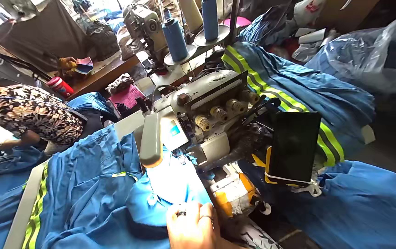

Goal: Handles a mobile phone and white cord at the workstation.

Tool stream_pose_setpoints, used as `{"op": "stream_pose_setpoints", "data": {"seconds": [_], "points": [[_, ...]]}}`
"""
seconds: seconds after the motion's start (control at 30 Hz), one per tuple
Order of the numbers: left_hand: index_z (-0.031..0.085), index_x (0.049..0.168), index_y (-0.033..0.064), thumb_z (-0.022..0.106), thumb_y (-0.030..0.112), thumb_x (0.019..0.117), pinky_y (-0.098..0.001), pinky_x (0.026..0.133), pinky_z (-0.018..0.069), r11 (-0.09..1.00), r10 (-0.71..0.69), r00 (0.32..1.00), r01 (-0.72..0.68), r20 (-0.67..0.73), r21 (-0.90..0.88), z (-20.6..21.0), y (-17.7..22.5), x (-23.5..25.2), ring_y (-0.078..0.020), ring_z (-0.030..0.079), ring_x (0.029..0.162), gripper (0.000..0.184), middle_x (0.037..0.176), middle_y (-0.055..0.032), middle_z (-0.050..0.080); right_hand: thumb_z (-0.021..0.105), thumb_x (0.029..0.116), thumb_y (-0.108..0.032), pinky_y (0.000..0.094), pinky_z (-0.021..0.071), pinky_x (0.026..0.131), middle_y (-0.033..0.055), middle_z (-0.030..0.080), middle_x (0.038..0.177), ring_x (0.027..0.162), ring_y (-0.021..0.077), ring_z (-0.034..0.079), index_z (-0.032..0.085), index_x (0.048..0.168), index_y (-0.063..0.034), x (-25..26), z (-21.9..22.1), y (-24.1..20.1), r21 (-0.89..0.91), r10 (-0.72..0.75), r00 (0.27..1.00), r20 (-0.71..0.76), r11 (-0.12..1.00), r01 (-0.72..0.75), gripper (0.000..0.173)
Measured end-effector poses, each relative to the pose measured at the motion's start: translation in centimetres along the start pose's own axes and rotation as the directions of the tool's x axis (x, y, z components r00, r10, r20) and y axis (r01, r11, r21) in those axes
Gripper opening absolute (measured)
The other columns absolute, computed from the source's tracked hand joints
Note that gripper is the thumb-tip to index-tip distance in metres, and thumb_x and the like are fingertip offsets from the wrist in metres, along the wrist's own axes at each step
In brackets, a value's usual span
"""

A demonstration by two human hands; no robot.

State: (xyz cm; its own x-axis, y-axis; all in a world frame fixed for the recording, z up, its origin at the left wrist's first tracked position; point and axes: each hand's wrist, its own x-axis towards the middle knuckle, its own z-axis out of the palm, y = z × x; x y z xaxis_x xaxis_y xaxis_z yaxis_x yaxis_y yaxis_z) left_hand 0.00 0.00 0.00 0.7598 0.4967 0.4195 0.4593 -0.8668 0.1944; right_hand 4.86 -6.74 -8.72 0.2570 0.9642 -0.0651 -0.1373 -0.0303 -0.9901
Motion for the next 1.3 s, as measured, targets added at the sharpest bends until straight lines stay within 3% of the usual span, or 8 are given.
{"op": "stream_pose_setpoints", "data": {"seconds": [0.2, 0.4, 0.5, 0.6, 0.7, 0.77, 1.03, 1.3], "points": [[0.081, 0.088, 0.0056, 0.073, 0.012, 0.0862, -0.0431, 0.083, 0.0575, 0.999, -0.019, 0.981, 0.024, -0.191, 0.026, 1.7, -0.9, 2.5, -0.0234, 0.075, 0.081, 0.010, 0.084, -0.0091, 0.077, 0.060, 0.0983, -0.012, 0.0513, 0.0535, 0.090, 0.0251, 0.070, 0.107, 0.099, 0.0338, 0.069, 0.065, 0.119, 0.0092, 1.4, -1.2, -0.4, -0.236, 0.070, 0.989, 0.127, 0.971, -0.038, 0.030], [0.079, 0.106, 0.0155, 0.062, 0.039, 0.0984, -0.0531, 0.087, 0.0492, 0.997, 0.069, 0.982, -0.066, -0.177, 0.026, 1.0, -3.7, 2.9, -0.0234, 0.069, 0.096, 0.030, 0.102, -0.0065, 0.074, 0.058, 0.1009, -0.011, 0.0439, 0.0537, 0.100, 0.0148, 0.071, 0.119, 0.112, 0.0235, 0.068, 0.066, 0.128, -0.0019, -1.4, -4.8, -1.6, -0.338, -0.127, 0.985, 0.119, 0.927, 0.160, 0.030], [0.078, 0.113, 0.0103, 0.064, 0.031, 0.0988, -0.0478, 0.095, 0.0453, 0.992, 0.024, 0.969, -0.054, -0.245, -0.117, -0.5, -2.7, 3.5, -0.0248, 0.066, 0.108, 0.029, 0.112, -0.0134, 0.074, 0.054, 0.1019, -0.005, 0.0342, 0.0556, 0.098, 0.0085, 0.071, 0.118, 0.112, 0.0174, 0.068, 0.072, 0.119, -0.0083, -2.8, -7.9, -1.2, -0.450, -0.396, 0.918, -0.004, 0.821, 0.352, 0.024], [0.079, 0.101, 0.0067, 0.070, 0.013, 0.0933, -0.0261, 0.092, 0.0554, 0.911, 0.030, 0.977, -0.113, -0.210, -0.397, -0.1, -0.2, 4.4, -0.0138, 0.069, 0.103, 0.013, 0.104, -0.0121, 0.074, 0.056, 0.1030, -0.010, 0.0327, 0.0566, 0.099, 0.0020, 0.072, 0.115, 0.113, 0.0140, 0.066, 0.074, 0.113, -0.0157, -4.9, -11.5, -2.3, -0.598, -0.638, 0.688, -0.345, 0.714, 0.363, 0.021], [0.078, 0.104, 0.0101, 0.072, 0.009, 0.0910, -0.0294, 0.089, 0.0579, 0.718, 0.121, 0.991, -0.132, -0.064, -0.684, 3.4, 2.1, 5.5, -0.0124, 0.069, 0.101, 0.014, 0.106, -0.0063, 0.073, 0.053, 0.1038, -0.013, 0.0329, 0.0580, 0.094, -0.0018, 0.070, 0.114, 0.110, 0.0134, 0.066, 0.070, 0.114, -0.0202, -7.0, -15.5, -4.1, -0.711, -0.726, 0.377, -0.576, 0.672, 0.208, 0.021], [0.077, 0.107, 0.0076, 0.069, 0.007, 0.0918, -0.0291, 0.089, 0.0605, 0.581, 0.169, 0.985, -0.084, 0.019, -0.810, 6.4, 3.3, 6.6, -0.0109, 0.071, 0.099, 0.017, 0.107, -0.0050, 0.073, 0.055, 0.0993, -0.008, 0.0330, 0.0594, 0.089, 0.0002, 0.069, 0.113, 0.104, 0.0130, 0.067, 0.069, 0.117, -0.0146, -7.9, -17.7, -4.7, -0.677, -0.677, 0.281, -0.681, 0.727, 0.112, 0.024], [0.067, 0.129, 0.0024, 0.063, 0.005, 0.0983, -0.0331, 0.095, 0.0580, 0.498, 0.101, 0.931, 0.259, 0.352, -0.828, 10.4, 5.2, 9.8, -0.0126, 0.071, 0.105, 0.031, 0.121, -0.0088, 0.073, 0.046, 0.1017, 0.000, 0.0377, 0.0569, 0.095, 0.0080, 0.066, 0.130, 0.111, 0.0168, 0.067, 0.060, 0.140, -0.0083, -7.6, -21.2, -4.7, -0.351, -0.307, 0.522, -0.796, 0.936, 0.016, 0.041], [0.048, 0.148, -0.0012, 0.056, 0.001, 0.1001, -0.0365, 0.106, 0.0518, 0.482, 0.136, 0.881, 0.341, 0.453, -0.808, 11.9, 7.5, 10.5, -0.0203, 0.064, 0.122, 0.049, 0.140, -0.0186, 0.060, 0.049, 0.1008, -0.004, 0.0383, 0.0557, 0.098, 0.0066, 0.065, 0.133, 0.117, 0.0159, 0.064, 0.062, 0.140, -0.0124, -6.1, -20.4, -3.2, -0.374, -0.339, 0.465, -0.818, 0.927, 0.019, 0.042]]}}
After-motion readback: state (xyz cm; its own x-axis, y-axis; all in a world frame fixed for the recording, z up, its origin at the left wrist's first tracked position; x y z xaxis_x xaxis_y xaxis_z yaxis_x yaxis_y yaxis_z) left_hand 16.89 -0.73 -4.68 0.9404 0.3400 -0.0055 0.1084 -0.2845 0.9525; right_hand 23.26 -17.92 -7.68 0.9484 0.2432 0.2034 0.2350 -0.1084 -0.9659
